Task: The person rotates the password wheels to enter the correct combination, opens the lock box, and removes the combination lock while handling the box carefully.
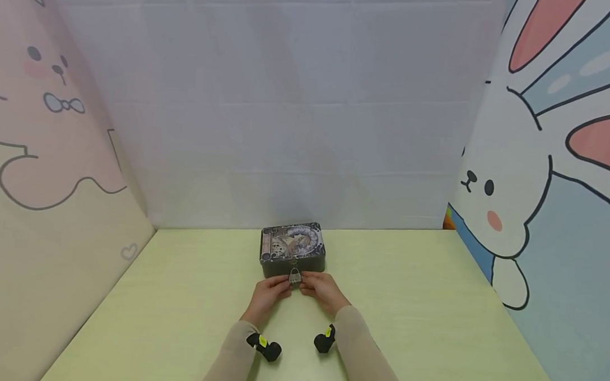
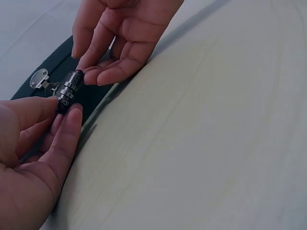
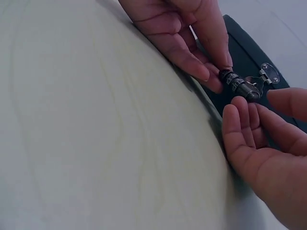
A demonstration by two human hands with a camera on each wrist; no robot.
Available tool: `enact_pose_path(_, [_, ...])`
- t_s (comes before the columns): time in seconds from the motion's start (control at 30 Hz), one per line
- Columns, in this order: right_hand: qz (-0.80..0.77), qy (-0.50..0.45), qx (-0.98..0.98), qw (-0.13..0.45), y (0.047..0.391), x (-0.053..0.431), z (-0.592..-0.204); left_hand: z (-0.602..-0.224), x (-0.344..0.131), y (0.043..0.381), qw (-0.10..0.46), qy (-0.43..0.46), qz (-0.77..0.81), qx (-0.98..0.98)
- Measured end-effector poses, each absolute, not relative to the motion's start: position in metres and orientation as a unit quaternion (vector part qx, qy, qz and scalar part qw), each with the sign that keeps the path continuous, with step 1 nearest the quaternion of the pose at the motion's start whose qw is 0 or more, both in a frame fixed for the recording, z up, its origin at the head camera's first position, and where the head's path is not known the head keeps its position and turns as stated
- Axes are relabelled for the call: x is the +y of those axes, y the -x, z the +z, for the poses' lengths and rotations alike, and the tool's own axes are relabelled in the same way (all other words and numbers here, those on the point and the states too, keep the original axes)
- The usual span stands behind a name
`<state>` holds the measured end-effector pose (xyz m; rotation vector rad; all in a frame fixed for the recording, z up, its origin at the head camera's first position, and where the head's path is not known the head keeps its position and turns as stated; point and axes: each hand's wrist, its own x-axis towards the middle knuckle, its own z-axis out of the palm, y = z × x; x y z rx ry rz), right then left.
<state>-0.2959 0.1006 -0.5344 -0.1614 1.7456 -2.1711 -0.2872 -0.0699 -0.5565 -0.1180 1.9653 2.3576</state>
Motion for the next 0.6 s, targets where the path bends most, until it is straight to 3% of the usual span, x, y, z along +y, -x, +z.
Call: enact_pose_path(0.6, [-0.768, 0.04, 0.617, 0.165, 0.3021, 0.0913, -0.5354, -0.556, -0.0687, 0.2844, 0.013, 0.044, 0.8, 0.599])
